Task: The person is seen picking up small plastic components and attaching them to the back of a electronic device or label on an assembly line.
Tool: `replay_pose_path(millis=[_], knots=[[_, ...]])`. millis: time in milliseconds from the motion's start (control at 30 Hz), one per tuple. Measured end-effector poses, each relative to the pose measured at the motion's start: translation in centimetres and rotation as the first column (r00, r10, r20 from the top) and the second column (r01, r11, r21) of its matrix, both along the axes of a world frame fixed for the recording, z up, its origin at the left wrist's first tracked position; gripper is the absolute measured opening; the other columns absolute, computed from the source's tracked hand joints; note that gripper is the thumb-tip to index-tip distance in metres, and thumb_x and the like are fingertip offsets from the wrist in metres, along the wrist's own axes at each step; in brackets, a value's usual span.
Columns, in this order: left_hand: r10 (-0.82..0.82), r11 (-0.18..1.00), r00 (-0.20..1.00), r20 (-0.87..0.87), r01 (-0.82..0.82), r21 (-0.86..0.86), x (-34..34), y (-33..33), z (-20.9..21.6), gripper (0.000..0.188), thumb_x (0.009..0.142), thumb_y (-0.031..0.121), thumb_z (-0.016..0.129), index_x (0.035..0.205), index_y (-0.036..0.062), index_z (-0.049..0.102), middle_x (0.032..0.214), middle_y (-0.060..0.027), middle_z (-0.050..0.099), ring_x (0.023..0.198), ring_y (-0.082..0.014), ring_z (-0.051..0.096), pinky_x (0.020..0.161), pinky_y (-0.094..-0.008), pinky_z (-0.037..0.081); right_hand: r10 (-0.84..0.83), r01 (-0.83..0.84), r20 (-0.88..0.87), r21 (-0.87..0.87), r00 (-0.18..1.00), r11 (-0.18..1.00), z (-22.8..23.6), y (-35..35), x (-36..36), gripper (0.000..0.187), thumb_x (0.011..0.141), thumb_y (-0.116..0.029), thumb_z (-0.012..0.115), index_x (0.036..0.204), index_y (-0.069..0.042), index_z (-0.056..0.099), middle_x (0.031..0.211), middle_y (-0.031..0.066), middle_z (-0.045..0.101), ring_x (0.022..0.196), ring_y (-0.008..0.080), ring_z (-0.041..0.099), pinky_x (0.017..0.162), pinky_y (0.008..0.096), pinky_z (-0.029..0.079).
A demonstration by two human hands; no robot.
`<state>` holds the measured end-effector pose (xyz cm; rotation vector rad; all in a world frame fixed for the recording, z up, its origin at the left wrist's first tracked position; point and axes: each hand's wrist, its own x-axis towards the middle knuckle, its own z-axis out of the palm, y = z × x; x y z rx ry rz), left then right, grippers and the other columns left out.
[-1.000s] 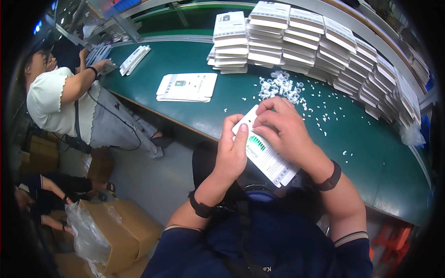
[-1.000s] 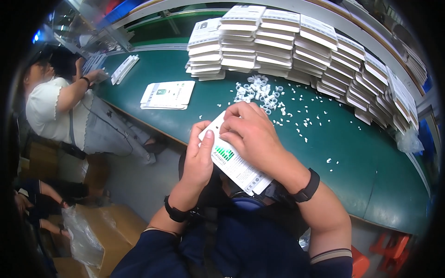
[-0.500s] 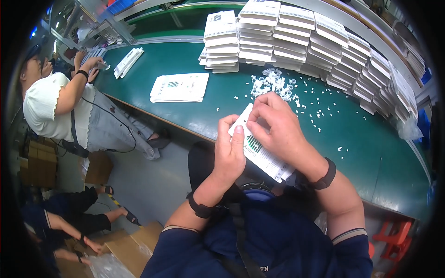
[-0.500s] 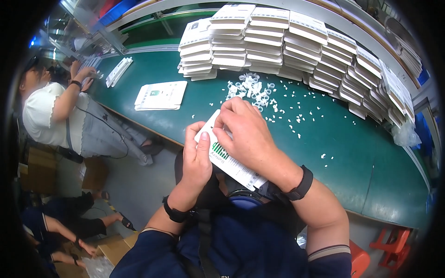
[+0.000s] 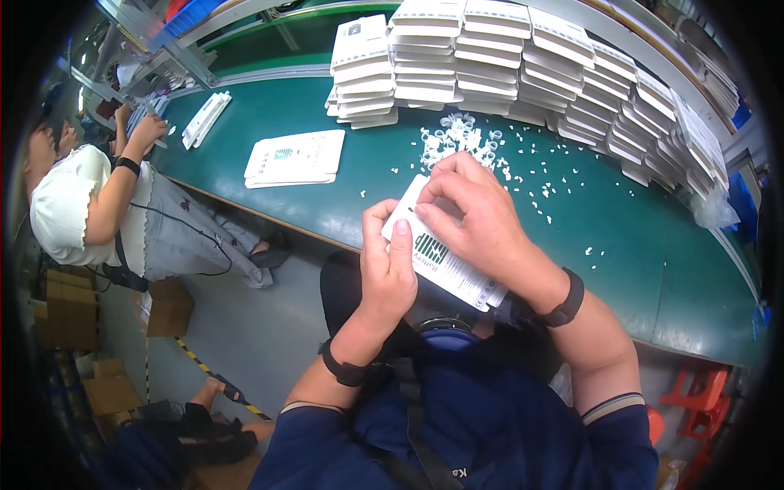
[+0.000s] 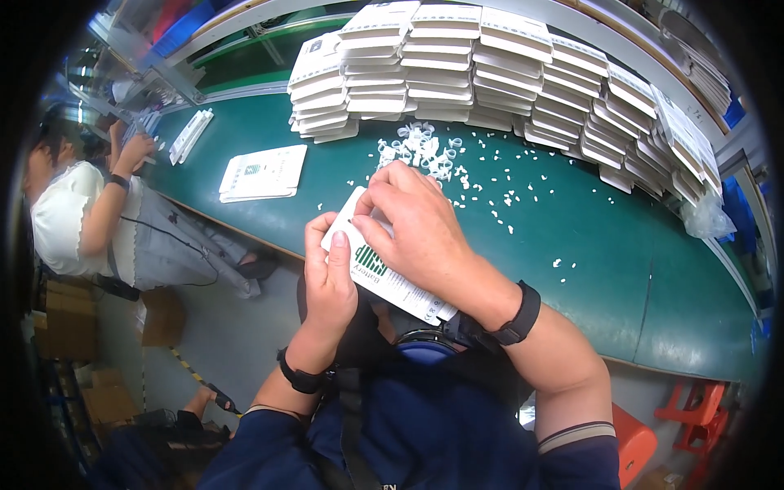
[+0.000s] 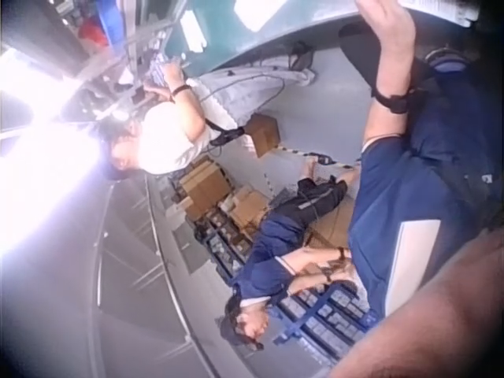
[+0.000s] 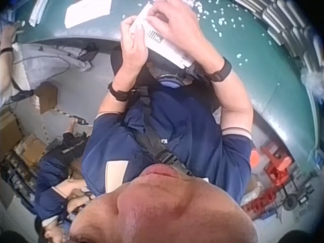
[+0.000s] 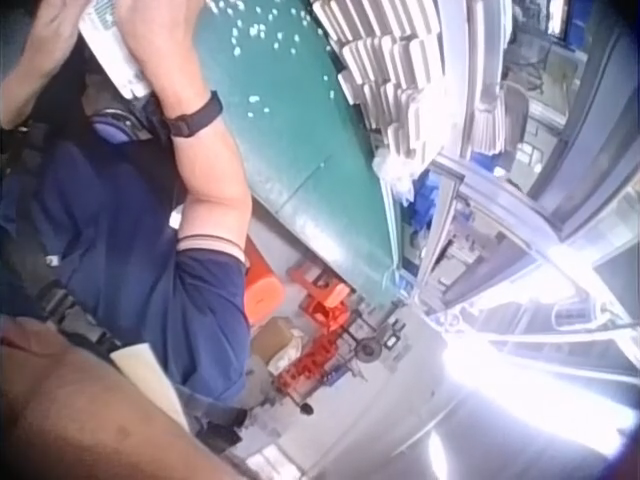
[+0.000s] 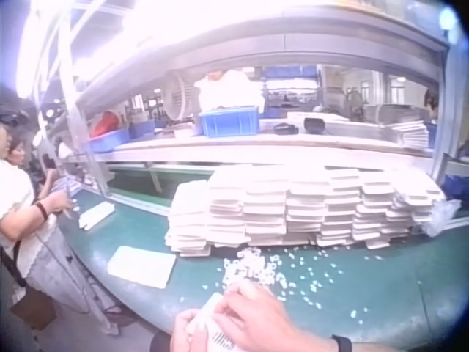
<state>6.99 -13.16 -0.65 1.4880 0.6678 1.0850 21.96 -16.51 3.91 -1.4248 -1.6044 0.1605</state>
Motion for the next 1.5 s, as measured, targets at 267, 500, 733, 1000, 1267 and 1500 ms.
replay_pose_path(millis=[267, 500, 733, 1000, 1267, 1500], knots=[[0.040, 0.994, 0.997, -0.060, -0.034, 0.103, 0.1, -0.3, 0.1, 0.023, 0.103, 0.014, 0.040, 0.120, -0.0006, 0.043, 0.099, -0.0091, 0.058, 0.084, -0.0096, 0.056, 0.071, -0.0248, 0.046, -0.020, 0.020, 0.041, 0.013, 0.999, 1.000, -0.3, 0.1, -0.3, 0.011, 0.076, -0.012, 0.069, 0.078, -0.006, 0.060, 0.090, 0.0091, 0.055, 0.087, 0.0284, 0.055, 0.077, 0.0398, 0.043], [0.095, 0.966, 0.982, -0.165, -0.051, 0.253, 0.5, -0.7, 0.3, 0.025, 0.103, 0.015, 0.038, 0.121, -0.0021, 0.044, 0.108, -0.0087, 0.057, 0.093, -0.0092, 0.055, 0.079, -0.0222, 0.045, -0.006, 0.007, 0.049, -0.012, 0.999, 1.000, 0.3, -0.2, -0.1, 0.009, 0.074, -0.009, 0.066, 0.075, -0.005, 0.058, 0.089, 0.0101, 0.054, 0.085, 0.0294, 0.054, 0.077, 0.0406, 0.043], [-0.102, 0.993, 0.991, -0.084, 0.106, 0.047, 0.1, 0.0, 0.2, 0.029, 0.104, 0.018, 0.037, 0.122, -0.0025, 0.047, 0.110, -0.0104, 0.059, 0.101, -0.0115, 0.056, 0.085, -0.0248, 0.045, -0.011, 0.021, 0.072, -0.145, 0.997, 0.989, 1.4, -0.6, 0.7, 0.010, 0.077, -0.012, 0.063, 0.073, -0.004, 0.058, 0.084, 0.0122, 0.055, 0.085, 0.0307, 0.054, 0.076, 0.0410, 0.042], [-0.227, 0.890, 0.921, 0.316, 0.328, -0.317, -0.2, 1.3, 0.0, 0.025, 0.093, 0.006, 0.059, 0.115, -0.0019, 0.052, 0.110, -0.0100, 0.062, 0.098, -0.0147, 0.062, 0.086, -0.0271, 0.050, 0.031, -0.029, 0.020, -0.102, 0.999, 0.994, 1.3, -0.9, 0.9, 0.011, 0.080, -0.010, 0.064, 0.078, -0.003, 0.055, 0.083, 0.0128, 0.052, 0.081, 0.0316, 0.054, 0.070, 0.0412, 0.045], [-0.288, 0.941, 0.949, 0.125, 0.305, -0.144, 0.5, 1.2, 0.9, 0.028, 0.094, 0.019, 0.062, 0.113, 0.0026, 0.049, 0.107, -0.0059, 0.060, 0.097, -0.0097, 0.058, 0.085, -0.0241, 0.046, 0.106, -0.120, -0.152, -0.091, 0.983, 0.989, 1.0, -0.6, 1.3, 0.012, 0.085, -0.014, 0.061, 0.084, -0.001, 0.059, 0.089, 0.0130, 0.055, 0.087, 0.0303, 0.057, 0.075, 0.0400, 0.047], [-0.477, 0.875, 0.853, 0.214, 0.485, 0.017, 0.8, 1.2, 1.6, 0.037, 0.099, 0.030, 0.052, 0.122, 0.0011, 0.047, 0.115, -0.0075, 0.056, 0.100, -0.0110, 0.057, 0.083, -0.0246, 0.047, 0.143, -0.301, -0.506, -0.246, 0.851, 0.921, 1.4, -0.3, 2.3, 0.018, 0.091, -0.018, 0.062, 0.098, -0.002, 0.059, 0.090, 0.0098, 0.064, 0.083, 0.0186, 0.063, 0.076, 0.0315, 0.050]])
